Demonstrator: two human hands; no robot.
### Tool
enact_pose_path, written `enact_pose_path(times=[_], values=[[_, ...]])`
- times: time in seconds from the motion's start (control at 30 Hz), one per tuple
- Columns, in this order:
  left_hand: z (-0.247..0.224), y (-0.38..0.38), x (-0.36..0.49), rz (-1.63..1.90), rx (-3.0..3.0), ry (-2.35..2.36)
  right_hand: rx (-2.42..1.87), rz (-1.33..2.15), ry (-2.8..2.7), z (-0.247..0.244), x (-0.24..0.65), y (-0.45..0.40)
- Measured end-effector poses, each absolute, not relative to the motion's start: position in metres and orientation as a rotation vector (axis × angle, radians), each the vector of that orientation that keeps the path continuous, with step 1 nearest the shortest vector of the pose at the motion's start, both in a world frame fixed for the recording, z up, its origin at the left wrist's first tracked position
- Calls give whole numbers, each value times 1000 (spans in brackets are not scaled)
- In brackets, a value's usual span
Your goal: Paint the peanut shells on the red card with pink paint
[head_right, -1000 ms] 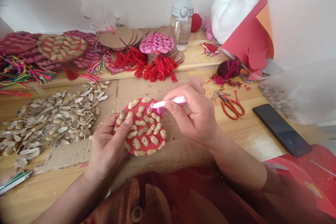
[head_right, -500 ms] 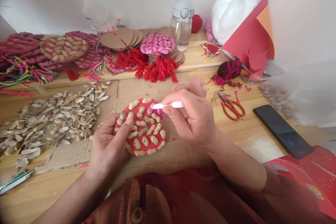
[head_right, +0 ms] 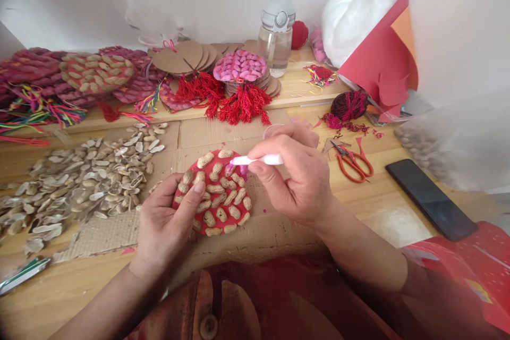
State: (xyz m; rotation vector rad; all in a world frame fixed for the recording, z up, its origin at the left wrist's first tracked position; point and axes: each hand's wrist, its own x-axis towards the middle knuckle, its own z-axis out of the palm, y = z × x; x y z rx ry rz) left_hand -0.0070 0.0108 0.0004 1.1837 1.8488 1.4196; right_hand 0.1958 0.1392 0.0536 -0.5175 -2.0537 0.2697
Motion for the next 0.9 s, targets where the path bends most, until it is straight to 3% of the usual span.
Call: enact_pose_path(times=[0.9], values=[[4,11,-5,1418,1341,1913,-535,82,-2133,57,196,134]])
